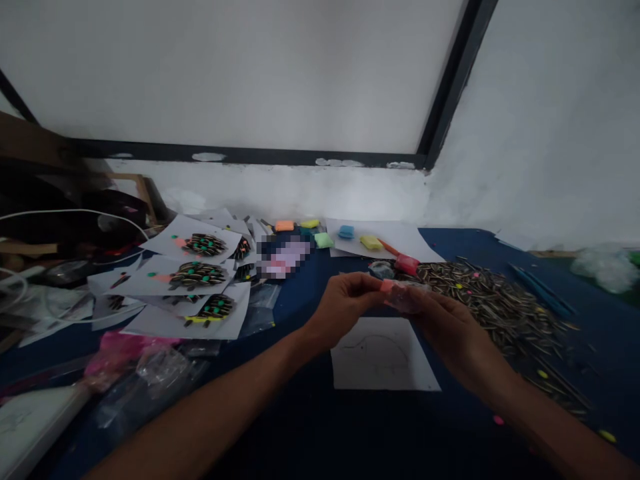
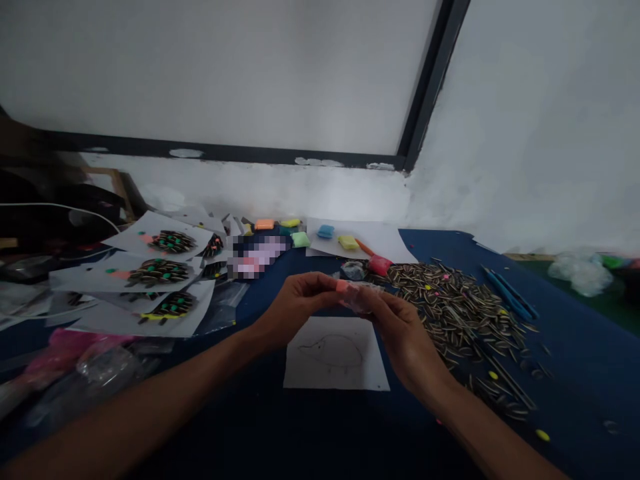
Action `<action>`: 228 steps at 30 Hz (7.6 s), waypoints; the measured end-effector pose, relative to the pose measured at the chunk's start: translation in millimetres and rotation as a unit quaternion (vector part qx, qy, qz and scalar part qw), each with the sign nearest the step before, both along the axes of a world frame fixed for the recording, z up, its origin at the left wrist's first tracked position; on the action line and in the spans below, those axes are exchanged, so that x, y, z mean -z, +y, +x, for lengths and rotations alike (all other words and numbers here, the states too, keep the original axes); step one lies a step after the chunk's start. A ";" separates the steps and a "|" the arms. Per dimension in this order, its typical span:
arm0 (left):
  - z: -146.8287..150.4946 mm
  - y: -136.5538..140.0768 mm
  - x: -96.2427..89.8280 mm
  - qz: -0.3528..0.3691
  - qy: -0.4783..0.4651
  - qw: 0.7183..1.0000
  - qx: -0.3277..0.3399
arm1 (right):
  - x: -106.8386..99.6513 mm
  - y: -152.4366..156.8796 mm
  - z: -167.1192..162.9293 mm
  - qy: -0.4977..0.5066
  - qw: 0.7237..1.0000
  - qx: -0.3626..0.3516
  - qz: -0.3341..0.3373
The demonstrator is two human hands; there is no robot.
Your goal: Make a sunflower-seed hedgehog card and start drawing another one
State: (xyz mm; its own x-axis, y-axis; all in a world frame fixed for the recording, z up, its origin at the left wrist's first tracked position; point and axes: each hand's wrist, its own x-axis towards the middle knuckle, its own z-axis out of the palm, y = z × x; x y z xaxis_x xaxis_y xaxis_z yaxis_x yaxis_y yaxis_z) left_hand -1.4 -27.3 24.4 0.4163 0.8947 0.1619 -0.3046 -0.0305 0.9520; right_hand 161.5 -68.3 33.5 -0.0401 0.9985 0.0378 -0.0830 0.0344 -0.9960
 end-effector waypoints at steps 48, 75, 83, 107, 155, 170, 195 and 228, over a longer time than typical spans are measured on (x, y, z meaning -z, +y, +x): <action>5.4 -7.4 -2.1 0.047 0.035 0.997 -0.058 | 0.3 2.1 4.9 -0.100 0.992 0.017 0.078; 2.2 -5.5 -5.0 0.015 0.070 0.996 0.049 | -1.1 2.3 3.6 -0.156 0.978 0.077 0.115; 1.6 -6.4 -5.5 0.004 0.084 0.995 0.054 | -10.7 2.5 2.5 -0.165 0.983 0.051 0.069; 0.6 -5.6 -6.5 -0.044 0.048 0.995 0.075 | 1.4 -0.4 4.0 -0.158 0.976 0.061 0.134; -1.3 -4.1 2.1 0.120 0.212 0.969 -0.030 | 5.3 3.6 6.8 -0.162 0.984 0.001 0.075; -2.2 2.3 -5.0 0.050 0.136 0.988 0.042 | -7.2 3.9 5.8 -0.196 0.977 0.052 0.067; 1.8 -0.4 0.6 0.057 0.200 0.978 -0.007 | 12.5 0.5 3.4 -0.216 0.970 0.058 0.093; -1.7 1.2 -5.4 0.056 0.115 0.991 0.051 | -11.1 3.7 3.3 -0.178 0.983 0.021 0.046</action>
